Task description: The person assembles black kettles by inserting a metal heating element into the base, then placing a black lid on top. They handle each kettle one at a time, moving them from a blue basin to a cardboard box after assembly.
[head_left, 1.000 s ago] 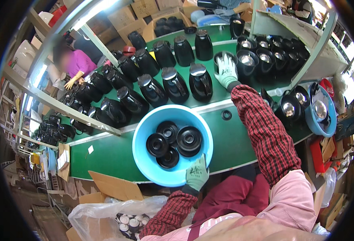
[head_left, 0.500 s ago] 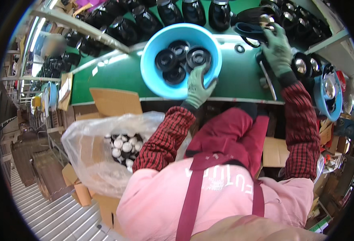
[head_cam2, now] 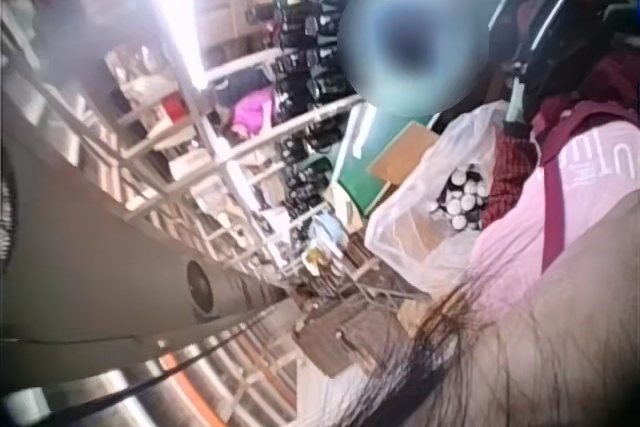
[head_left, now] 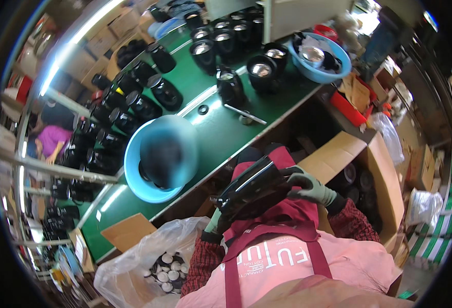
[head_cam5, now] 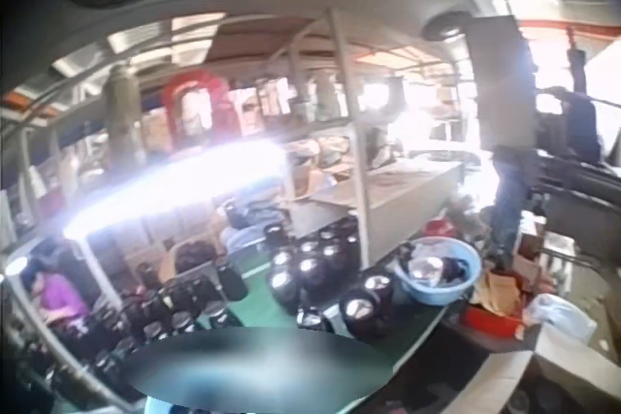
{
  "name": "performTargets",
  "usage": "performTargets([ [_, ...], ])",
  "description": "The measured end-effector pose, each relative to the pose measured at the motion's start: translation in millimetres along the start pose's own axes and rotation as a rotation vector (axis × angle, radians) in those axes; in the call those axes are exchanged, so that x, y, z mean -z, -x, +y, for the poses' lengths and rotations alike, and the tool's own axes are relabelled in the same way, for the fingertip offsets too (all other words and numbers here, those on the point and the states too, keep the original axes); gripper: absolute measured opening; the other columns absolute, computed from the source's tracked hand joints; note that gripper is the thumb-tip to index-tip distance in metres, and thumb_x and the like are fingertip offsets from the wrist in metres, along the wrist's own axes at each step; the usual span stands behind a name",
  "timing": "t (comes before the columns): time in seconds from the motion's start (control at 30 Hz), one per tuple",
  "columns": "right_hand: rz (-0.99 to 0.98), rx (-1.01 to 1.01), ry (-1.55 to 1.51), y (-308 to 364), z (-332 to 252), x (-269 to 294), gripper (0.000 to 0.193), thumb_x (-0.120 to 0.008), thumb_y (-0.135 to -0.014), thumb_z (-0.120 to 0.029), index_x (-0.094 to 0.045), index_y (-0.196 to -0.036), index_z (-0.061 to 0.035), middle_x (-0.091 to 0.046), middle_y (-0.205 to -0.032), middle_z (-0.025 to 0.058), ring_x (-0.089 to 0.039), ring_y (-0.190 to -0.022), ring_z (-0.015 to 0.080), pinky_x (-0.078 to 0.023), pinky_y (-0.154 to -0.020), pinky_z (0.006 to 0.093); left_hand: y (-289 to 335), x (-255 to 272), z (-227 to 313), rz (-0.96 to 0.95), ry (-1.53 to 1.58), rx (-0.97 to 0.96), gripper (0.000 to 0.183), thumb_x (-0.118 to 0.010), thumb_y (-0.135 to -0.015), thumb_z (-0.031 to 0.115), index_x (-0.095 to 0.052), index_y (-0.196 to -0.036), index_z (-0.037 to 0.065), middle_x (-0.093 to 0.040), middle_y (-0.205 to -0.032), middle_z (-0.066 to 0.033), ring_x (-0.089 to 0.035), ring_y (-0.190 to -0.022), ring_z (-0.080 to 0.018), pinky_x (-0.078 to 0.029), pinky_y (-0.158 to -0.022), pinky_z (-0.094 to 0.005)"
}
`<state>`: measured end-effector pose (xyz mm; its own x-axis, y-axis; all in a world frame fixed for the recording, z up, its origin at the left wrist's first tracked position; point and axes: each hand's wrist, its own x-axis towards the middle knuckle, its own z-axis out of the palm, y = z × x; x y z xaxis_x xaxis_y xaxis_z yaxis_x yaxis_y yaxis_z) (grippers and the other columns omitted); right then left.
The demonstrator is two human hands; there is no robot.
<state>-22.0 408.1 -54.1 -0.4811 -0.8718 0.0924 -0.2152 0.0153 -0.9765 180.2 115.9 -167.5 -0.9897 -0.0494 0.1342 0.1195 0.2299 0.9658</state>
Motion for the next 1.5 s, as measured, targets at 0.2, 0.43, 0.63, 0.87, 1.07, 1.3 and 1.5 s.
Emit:
performTargets([
  [0.2, 0.157, 0.054, -0.201, 47, 14, -17, 0.032, -0.075, -0.083, -0.008, -0.060, -0.110, -0.0017, -0.059, -0.106, 0.0065, -0.058, -0.100, 0.0150, -0.049, -0.090, 0.0315, -15, -5, 9, -0.016, -0.150, 0.077, 0.051, -0.063, -0.091, 0.001, -0.054, -0.142, 0.006, -0.056, -0.142, -0.0149, -0.054, -0.129, -0.0289, -0.044, -0.109, -0.0407],
  [0.43, 0.639, -0.047, -0.438, 116, 33, -67, 0.032, -0.072, -0.088, -0.009, -0.064, -0.118, -0.0028, -0.064, -0.113, 0.0081, -0.061, -0.111, 0.0162, -0.050, -0.097, 0.0317, -22, -7, 12, -0.080, -0.231, 0.173, 0.050, -0.062, -0.093, 0.003, -0.054, -0.142, 0.006, -0.056, -0.142, -0.0152, -0.055, -0.129, -0.0284, -0.044, -0.109, -0.0403],
  [0.63, 1.278, -1.257, 1.041, 267, 181, -31, 0.084, -0.079, -0.076, -0.051, -0.049, -0.141, -0.0070, -0.054, -0.137, 0.0259, -0.051, -0.127, 0.0418, -0.040, -0.106, 0.0546, -20, -11, 8, -0.095, -0.291, 0.197, 0.050, -0.062, -0.094, 0.005, -0.053, -0.143, 0.005, -0.056, -0.142, -0.0155, -0.055, -0.129, -0.0280, -0.045, -0.109, -0.0399],
  [0.87, 0.917, -1.916, 0.375, 362, 204, -57, 0.127, -0.086, -0.065, -0.057, -0.012, -0.164, -0.0269, -0.019, -0.164, 0.0225, -0.032, -0.140, 0.0543, -0.039, -0.112, 0.0587, -23, -19, 6, -0.072, -0.272, 0.192, 0.049, -0.062, -0.095, 0.007, -0.052, -0.143, 0.005, -0.056, -0.142, -0.0158, -0.055, -0.128, -0.0275, -0.045, -0.109, -0.0395],
  [1.07, 1.095, -1.577, 0.713, 278, 129, -14, 0.116, -0.086, -0.068, -0.055, -0.020, -0.161, -0.0338, -0.029, -0.162, 0.0169, -0.039, -0.140, 0.0454, -0.042, -0.109, 0.0569, 13, -17, -9, 0.008, -0.291, 0.194, 0.049, -0.062, -0.096, 0.008, -0.052, -0.144, 0.005, -0.057, -0.142, -0.0160, -0.056, -0.128, -0.0270, -0.045, -0.109, -0.0391],
  [1.3, 0.711, -0.080, -0.495, 104, -3, -9, 0.100, -0.080, -0.079, -0.012, -0.025, -0.161, -0.0061, -0.040, -0.157, 0.0097, -0.043, -0.139, 0.0195, -0.039, -0.111, 0.0313, 20, 1, -9, -0.015, -0.285, 0.183, 0.048, -0.062, -0.098, 0.010, -0.051, -0.145, 0.004, -0.057, -0.142, -0.0163, -0.056, -0.128, -0.0265, -0.045, -0.109, -0.0386],
  [1.5, 0.276, 0.144, -0.125, 4, -43, -34, 0.107, -0.089, -0.067, -0.022, -0.034, -0.158, -0.0064, -0.039, -0.157, 0.0135, -0.038, -0.143, 0.0276, -0.030, -0.118, 0.0405, 38, 18, -27, -0.016, -0.253, 0.214, 0.048, -0.062, -0.099, 0.012, -0.050, -0.145, 0.004, -0.057, -0.142, -0.0166, -0.056, -0.128, -0.0260, -0.046, -0.109, -0.0383],
])
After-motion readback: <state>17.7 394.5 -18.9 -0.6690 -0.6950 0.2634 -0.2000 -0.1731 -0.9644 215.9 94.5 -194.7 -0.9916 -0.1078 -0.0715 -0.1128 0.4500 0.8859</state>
